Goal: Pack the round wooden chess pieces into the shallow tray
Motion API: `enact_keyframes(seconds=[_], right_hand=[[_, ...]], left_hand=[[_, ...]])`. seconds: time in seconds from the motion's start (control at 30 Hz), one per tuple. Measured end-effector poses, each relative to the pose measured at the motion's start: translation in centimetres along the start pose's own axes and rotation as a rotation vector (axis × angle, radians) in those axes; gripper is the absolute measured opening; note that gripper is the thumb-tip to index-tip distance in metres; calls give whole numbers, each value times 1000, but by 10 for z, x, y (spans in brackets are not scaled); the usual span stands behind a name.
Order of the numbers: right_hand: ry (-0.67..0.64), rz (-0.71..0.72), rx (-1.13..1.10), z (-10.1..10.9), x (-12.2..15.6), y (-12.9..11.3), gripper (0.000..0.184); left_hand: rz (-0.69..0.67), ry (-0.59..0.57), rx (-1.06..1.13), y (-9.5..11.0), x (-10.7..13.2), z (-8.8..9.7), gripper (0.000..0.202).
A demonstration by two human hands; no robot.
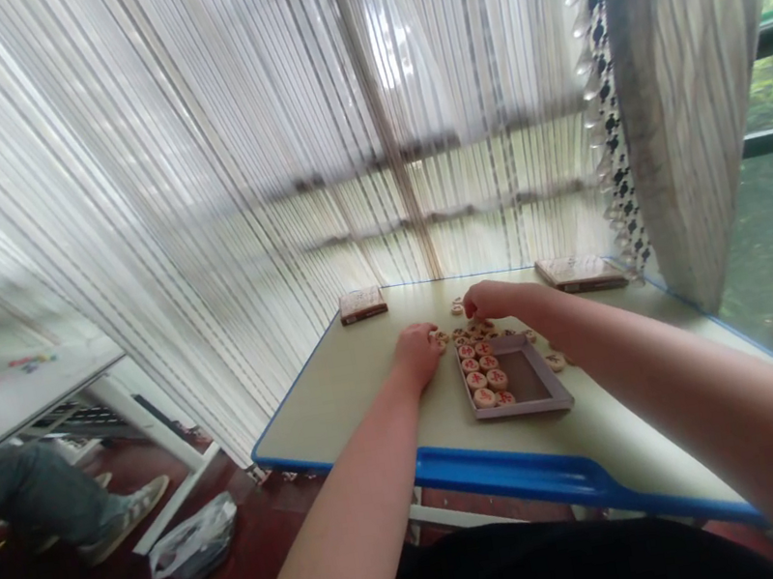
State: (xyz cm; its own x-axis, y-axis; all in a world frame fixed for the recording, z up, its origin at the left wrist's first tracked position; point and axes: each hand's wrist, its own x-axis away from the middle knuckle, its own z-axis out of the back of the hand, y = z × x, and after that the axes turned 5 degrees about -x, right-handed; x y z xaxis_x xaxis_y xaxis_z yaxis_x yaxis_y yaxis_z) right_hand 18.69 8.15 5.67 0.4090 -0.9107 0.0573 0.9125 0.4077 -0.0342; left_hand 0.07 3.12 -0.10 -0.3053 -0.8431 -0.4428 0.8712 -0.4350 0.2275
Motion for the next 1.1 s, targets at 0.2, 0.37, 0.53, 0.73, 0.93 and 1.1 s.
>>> enact_keyframes(seconds=[0.2,0.37,0.53,0.73,0.93,1.1], right_hand=[[382,10,-203,5,47,-16,22],[369,-144,-395,-7,115,-33,17],[436,-187,-351,-28,134,-29,16],[225,-107,-402,-22,142,-21,24],[175,29,-360,-16,152,-18,25],[177,69,-314,-20,150,-18,18]], left_hand=[[-45,33,22,2,0,4,26],[-43,-9,3,5,2,8,24],[23,-11,-17,9,8,15,23],[46,-8,1,11,14,18,25],[111,-39,-22,13,13,17,26],[138,-36,-42,13,12,15,27]])
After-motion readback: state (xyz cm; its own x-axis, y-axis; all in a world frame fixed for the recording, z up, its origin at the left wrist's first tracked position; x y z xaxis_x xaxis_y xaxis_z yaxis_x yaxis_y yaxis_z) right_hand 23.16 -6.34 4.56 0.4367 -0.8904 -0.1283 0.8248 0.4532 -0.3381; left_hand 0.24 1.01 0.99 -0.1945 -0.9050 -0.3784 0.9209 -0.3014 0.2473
